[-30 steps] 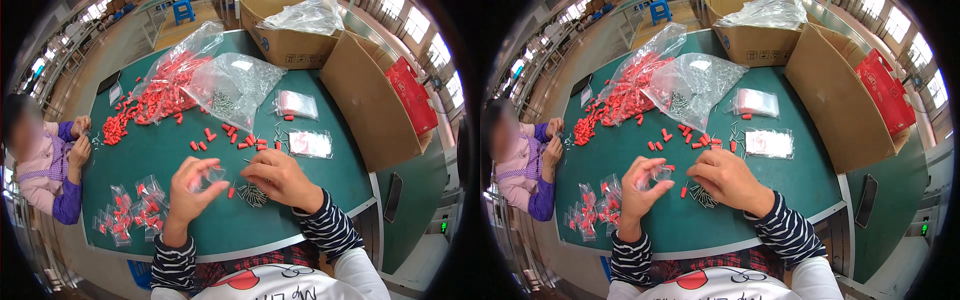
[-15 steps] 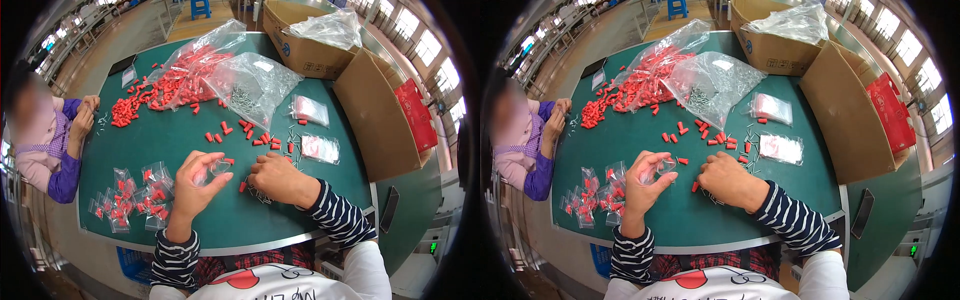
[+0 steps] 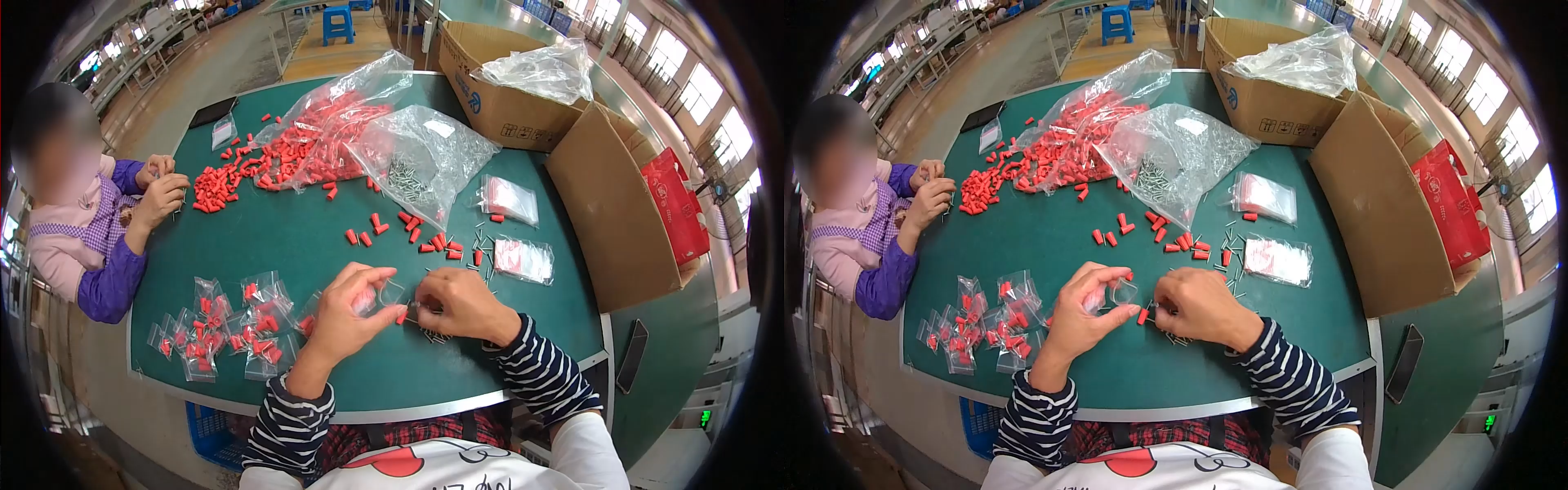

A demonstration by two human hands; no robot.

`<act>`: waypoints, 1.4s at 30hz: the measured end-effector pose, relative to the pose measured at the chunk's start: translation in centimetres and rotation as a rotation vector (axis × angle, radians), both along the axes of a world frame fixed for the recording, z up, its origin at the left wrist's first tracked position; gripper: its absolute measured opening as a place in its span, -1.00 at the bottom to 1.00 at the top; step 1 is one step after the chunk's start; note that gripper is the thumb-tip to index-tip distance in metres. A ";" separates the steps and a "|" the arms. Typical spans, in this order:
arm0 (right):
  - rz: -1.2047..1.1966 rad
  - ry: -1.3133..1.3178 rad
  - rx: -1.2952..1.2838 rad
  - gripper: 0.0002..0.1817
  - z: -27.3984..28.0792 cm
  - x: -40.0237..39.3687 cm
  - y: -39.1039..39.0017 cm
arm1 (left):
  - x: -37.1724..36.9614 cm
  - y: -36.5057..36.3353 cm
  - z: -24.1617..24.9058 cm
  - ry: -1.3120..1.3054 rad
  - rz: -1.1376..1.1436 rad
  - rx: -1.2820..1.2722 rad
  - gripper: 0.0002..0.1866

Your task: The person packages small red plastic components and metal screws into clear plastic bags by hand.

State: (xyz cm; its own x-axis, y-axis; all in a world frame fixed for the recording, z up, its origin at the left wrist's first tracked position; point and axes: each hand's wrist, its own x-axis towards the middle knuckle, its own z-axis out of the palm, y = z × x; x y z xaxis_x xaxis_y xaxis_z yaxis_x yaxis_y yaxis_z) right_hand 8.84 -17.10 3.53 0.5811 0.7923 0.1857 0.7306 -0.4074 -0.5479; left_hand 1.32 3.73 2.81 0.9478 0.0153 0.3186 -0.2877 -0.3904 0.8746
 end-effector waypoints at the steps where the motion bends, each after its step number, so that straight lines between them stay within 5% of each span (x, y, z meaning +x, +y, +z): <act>1: -0.036 0.054 0.121 -0.87 0.3 0.0 0.1 | 0.0 -0.1 0.0 0.006 -0.005 0.001 -0.48; 3: -0.115 0.170 0.364 -0.88 1.1 -0.5 0.4 | -0.1 -0.2 0.0 0.023 -0.007 0.011 -0.48; 10: -0.019 0.075 0.428 -0.80 2.2 -0.6 2.1 | 0.3 0.3 -1.0 -0.081 -0.008 0.019 -0.51; 13: -0.092 0.163 0.391 -0.78 1.8 0.0 1.5 | 0.3 1.3 -0.2 -0.036 0.062 0.042 -0.52; 18: 0.271 0.008 0.035 -0.77 0.2 -0.9 1.1 | 0.7 3.2 -0.2 -0.066 0.160 -0.043 -0.56; 24: 0.153 -0.030 -0.060 -0.76 -0.1 -1.4 2.0 | 0.6 4.1 -0.2 -0.066 0.184 -0.069 -0.54; 28: -0.033 0.080 0.123 -0.77 0.1 0.3 3.3 | 0.6 4.1 -0.1 -0.067 0.178 -0.064 -0.54; 35: -0.022 -0.004 0.136 -0.78 -2.8 1.8 5.0 | 0.4 3.4 0.4 -0.080 0.154 -0.008 -0.53; 42: -0.077 0.000 0.122 -0.79 0.1 2.2 3.6 | 0.3 2.4 -0.1 -0.052 0.099 0.008 -0.52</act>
